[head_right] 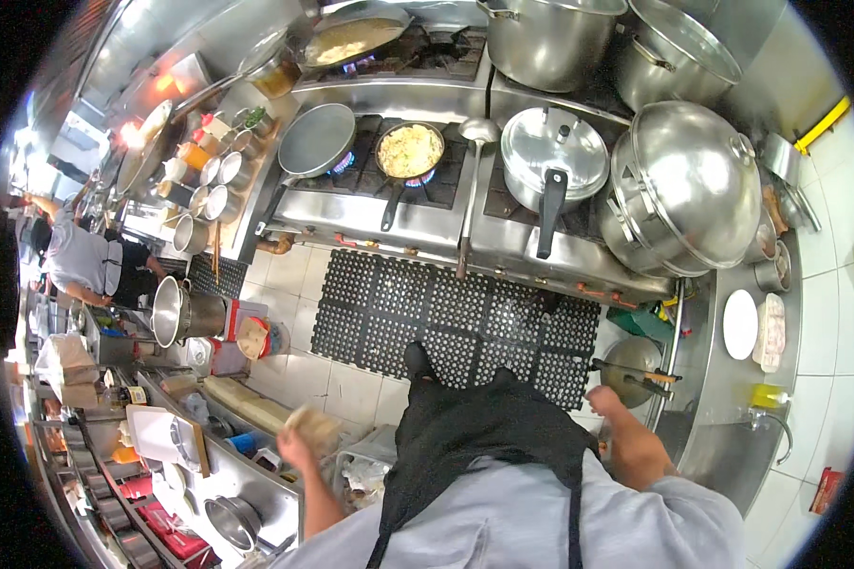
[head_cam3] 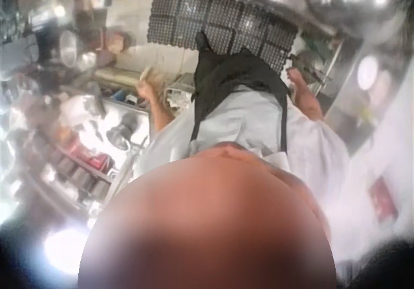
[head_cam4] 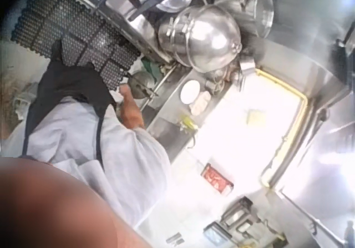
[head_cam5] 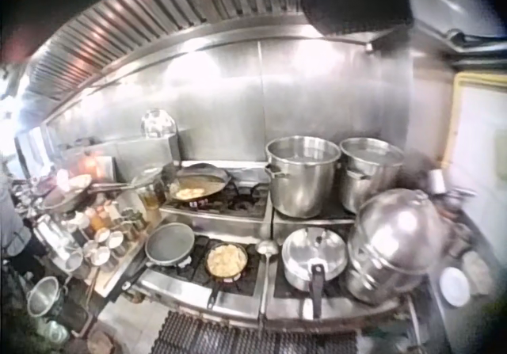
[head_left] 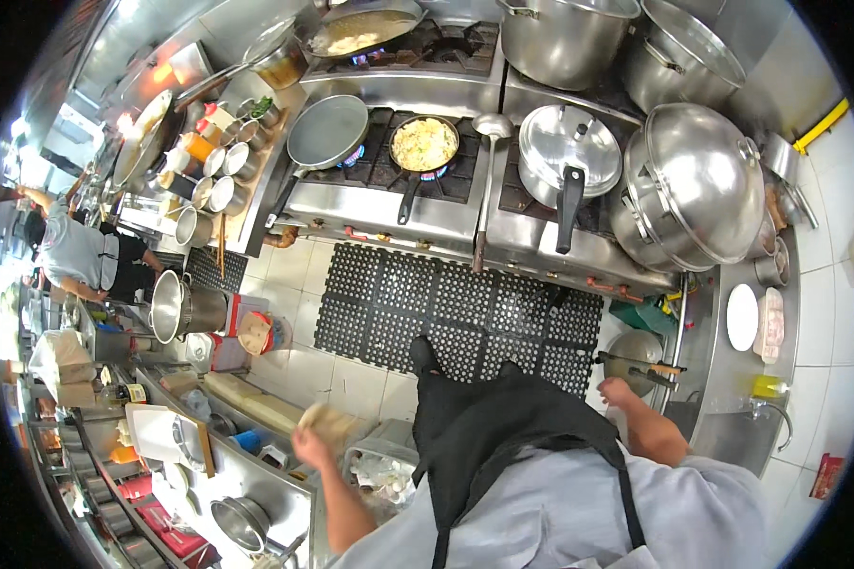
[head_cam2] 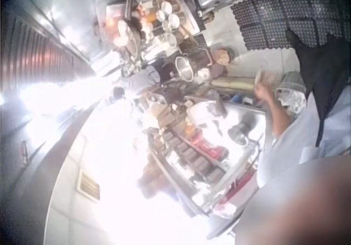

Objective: The person prepares a dish by gathering ingredients like chopped greens and clams from containers, mixing them in a bowl with seasoning, and then cooking the mixture in a pan on a gas stove, occasionally using chopsticks to adjust the food while it fries.

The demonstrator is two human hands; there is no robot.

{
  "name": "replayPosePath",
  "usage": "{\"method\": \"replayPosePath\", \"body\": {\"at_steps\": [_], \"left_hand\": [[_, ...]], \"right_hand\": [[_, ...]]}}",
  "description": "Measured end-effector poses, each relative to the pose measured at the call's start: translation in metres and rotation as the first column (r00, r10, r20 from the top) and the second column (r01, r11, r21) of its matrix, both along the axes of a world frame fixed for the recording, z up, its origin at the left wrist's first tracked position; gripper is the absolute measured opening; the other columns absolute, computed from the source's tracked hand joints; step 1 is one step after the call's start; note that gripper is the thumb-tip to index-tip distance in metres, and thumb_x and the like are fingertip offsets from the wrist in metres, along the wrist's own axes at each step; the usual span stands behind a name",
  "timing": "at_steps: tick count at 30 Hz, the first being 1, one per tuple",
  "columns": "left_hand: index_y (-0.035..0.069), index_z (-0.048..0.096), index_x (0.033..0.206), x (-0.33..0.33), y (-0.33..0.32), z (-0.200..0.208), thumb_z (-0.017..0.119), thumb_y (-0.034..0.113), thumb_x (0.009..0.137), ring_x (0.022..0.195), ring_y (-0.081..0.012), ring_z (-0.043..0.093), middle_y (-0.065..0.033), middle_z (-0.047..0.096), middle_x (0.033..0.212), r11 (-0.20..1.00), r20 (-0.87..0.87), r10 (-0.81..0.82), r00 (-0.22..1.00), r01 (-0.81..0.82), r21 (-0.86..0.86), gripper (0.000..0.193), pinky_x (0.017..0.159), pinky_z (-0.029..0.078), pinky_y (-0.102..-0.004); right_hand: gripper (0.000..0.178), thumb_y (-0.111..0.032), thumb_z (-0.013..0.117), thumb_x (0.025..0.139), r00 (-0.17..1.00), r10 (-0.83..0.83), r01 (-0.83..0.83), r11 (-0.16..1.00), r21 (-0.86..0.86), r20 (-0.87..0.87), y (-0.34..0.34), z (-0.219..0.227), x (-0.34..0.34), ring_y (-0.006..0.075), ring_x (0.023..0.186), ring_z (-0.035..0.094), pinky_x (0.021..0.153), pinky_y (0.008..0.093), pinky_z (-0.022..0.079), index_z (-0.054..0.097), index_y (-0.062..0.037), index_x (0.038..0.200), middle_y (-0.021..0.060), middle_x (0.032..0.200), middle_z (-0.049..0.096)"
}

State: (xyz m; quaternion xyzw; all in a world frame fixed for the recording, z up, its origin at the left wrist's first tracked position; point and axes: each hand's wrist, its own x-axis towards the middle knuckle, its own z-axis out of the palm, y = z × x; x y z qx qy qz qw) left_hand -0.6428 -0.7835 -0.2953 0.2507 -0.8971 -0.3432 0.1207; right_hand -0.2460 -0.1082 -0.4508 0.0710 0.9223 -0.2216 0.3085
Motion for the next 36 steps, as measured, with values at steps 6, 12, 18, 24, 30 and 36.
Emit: {"method": "replayPosePath", "body": {"at_steps": [6,12,18,24,30,36], "left_hand": [[-0.006,0.050,0.122,0.079,-0.161,0.063,0.052,0.019,0.088,0.116,-0.0407,0.046,-0.0241,0.051,0.125,0.844,-0.059,0.204,0.977,-0.206,-0.495,0.041,0.101,0.035,-0.0439],[-0.004,0.038,0.132,0.142,-0.225,-0.011,0.053,0.033,0.090,0.115,-0.0473,0.044,-0.0277,0.040,0.134,0.766,0.229,0.437,0.870,-0.226,-0.601,0.059,0.100,0.035,-0.0501],[-0.002,0.038,0.132,0.091,-0.141,0.057,0.054,0.035,0.089,0.117,-0.0459,0.044,-0.0275,0.039,0.135,0.652,0.277,0.612,0.741,-0.274,-0.708,0.060,0.100,0.035,-0.0506],[0.005,0.048,0.127,0.009,-0.129,0.080,0.061,0.019,0.080,0.119,-0.0420,0.044,-0.0229,0.041,0.135,0.516,0.193,0.133,0.972,0.098,-0.851,0.052,0.098,0.036,-0.0512],[-0.003,0.048,0.122,-0.126,-0.066,0.033,0.060,0.012,0.081,0.114,-0.0346,0.048,-0.0222,0.050,0.124,0.843,-0.063,-0.244,0.968,0.180,-0.506,0.045,0.096,0.038,-0.0464],[0.004,0.047,0.125,-0.284,0.107,0.082,0.053,0.025,0.092,0.093,-0.0242,0.056,-0.0135,0.057,0.115,0.463,0.008,-0.039,0.999,0.011,0.886,0.040,0.079,0.045,-0.0318]], "right_hand": [[0.017,-0.019,0.057,0.077,0.900,0.429,-0.414,0.895,0.166,-0.071,-0.038,-0.016,-0.179,0.0311,0.088,0.063,0.074,0.0421,0.052,0.068,-0.0112,0.087,0.0120,0.087,0.065],[0.028,-0.031,0.056,0.078,0.965,-0.262,0.263,0.960,-0.101,0.020,-0.104,0.059,-0.374,0.0340,0.086,0.064,0.077,0.0423,0.051,0.069,-0.0061,0.084,0.0183,0.091,0.067],[0.040,-0.027,0.060,0.081,0.599,-0.792,0.794,0.607,-0.040,-0.122,-0.146,0.098,-0.478,0.0388,0.110,0.054,0.092,0.0450,0.045,0.058,-0.0035,0.113,0.0226,0.119,0.057],[0.027,-0.023,0.055,0.082,0.619,-0.766,0.782,0.622,0.043,-0.176,-0.171,0.088,-0.479,0.0390,0.094,0.061,0.084,0.0449,0.048,0.063,-0.0006,0.094,0.0227,0.097,0.065],[0.022,-0.022,0.055,0.082,0.762,-0.626,0.625,0.778,-0.064,-0.165,-0.179,0.070,-0.452,0.0384,0.091,0.062,0.080,0.0458,0.049,0.064,-0.0069,0.095,0.0223,0.094,0.065],[0.018,-0.023,0.059,0.084,0.882,-0.412,0.276,0.845,-0.458,-0.229,-0.206,0.184,-0.549,0.0320,0.083,0.064,0.071,0.0405,0.050,0.064,-0.0062,0.088,0.0135,0.087,0.067]]}}
